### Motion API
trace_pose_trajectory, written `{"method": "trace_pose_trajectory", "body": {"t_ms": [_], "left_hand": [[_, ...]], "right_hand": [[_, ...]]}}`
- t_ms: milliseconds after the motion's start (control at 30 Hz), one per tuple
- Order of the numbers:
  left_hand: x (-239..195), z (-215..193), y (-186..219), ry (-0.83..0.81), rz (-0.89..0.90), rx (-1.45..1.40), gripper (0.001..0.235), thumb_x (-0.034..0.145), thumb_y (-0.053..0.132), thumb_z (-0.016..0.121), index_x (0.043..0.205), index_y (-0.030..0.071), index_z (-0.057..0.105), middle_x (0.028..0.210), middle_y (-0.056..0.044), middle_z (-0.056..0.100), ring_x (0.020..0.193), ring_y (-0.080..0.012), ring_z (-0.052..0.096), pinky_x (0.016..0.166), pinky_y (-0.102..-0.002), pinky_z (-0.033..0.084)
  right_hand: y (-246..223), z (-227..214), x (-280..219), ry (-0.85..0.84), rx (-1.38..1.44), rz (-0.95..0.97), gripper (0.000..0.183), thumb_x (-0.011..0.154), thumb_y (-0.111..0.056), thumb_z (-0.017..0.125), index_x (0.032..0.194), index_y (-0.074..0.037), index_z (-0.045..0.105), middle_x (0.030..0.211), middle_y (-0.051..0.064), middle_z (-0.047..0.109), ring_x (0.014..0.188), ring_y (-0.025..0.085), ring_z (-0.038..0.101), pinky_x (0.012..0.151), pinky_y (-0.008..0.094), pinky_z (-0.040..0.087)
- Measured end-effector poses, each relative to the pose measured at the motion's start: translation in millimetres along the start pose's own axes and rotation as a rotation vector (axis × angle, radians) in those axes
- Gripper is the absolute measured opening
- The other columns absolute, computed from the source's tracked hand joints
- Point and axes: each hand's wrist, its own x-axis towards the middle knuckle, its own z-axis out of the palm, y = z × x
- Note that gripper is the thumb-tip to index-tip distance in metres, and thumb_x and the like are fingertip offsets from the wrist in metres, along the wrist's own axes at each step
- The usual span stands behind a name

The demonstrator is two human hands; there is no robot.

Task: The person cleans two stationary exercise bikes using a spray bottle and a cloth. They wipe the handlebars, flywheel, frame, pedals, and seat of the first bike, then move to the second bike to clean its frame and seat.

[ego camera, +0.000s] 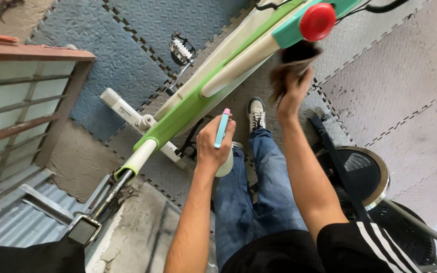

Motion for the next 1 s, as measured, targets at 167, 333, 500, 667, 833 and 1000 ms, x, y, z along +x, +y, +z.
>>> {"method": "trace_pose_trajectory", "body": {"t_ms": [167,333,500,667,833,1000], "left_hand": [[8.8,7.4,11.3,0.023,0.085,0.007,0.037,0.098,0.038,0.061,0.114,0.006,0.073,0.104,-0.018,0.076,0.097,-0.0382,0.073,0.083,-0.043,0.057],[18.2,4.7,22.0,0.08,0.026,0.02,0.036,0.097,0.037,0.061,0.113,0.007,0.073,0.099,-0.018,0.076,0.093,-0.0368,0.074,0.081,-0.042,0.056],[23.3,13.5,20.6,0.155,0.066,0.025,0.033,0.099,0.034,0.062,0.112,0.006,0.073,0.102,-0.019,0.075,0.095,-0.036,0.074,0.083,-0.041,0.057],[27.1,25.4,28.0,0.143,0.044,0.002,0.033,0.098,0.033,0.063,0.113,0.005,0.073,0.1,-0.017,0.076,0.094,-0.0333,0.075,0.084,-0.04,0.057],[29.3,33.3,33.0,0.18,0.071,-0.029,0.033,0.1,0.033,0.063,0.114,0.004,0.073,0.105,-0.018,0.077,0.1,-0.0311,0.076,0.088,-0.039,0.057],[27.7,31.2,38.2,0.139,0.048,-0.055,0.035,0.098,0.032,0.064,0.115,0.003,0.073,0.104,-0.017,0.077,0.097,-0.0301,0.076,0.086,-0.037,0.058]], "right_hand": [[-59.0,72.3,34.7,-0.068,0.335,0.119,0.044,0.107,-0.036,0.051,0.143,-0.017,0.036,0.092,0.007,0.062,0.074,0.022,0.061,0.063,0.036,0.051],[3.7,103.4,-16.6,-0.139,0.393,0.117,0.025,0.116,-0.036,0.039,0.117,-0.013,0.048,0.09,0.008,0.063,0.076,0.02,0.061,0.069,0.036,0.052],[57.5,75.0,-64.6,-0.308,0.46,0.74,0.013,0.105,-0.006,0.055,0.117,-0.008,0.058,0.11,0.005,0.063,0.103,0.018,0.064,0.096,0.033,0.054],[-65.1,64.9,19.0,-0.21,0.752,0.62,0.015,0.1,-0.002,0.049,0.11,-0.01,0.057,0.1,0.01,0.065,0.09,0.028,0.066,0.079,0.044,0.057],[-141.4,80.8,34.9,-0.153,0.543,0.43,0.032,0.103,-0.005,0.047,0.134,-0.013,0.052,0.109,0.006,0.063,0.094,0.022,0.062,0.073,0.04,0.051],[30.9,87.8,5.7,0.148,0.651,0.534,0.042,0.117,-0.029,0.039,0.159,-0.026,0.037,0.139,-0.004,0.066,0.12,0.01,0.066,0.101,0.026,0.053]]}}
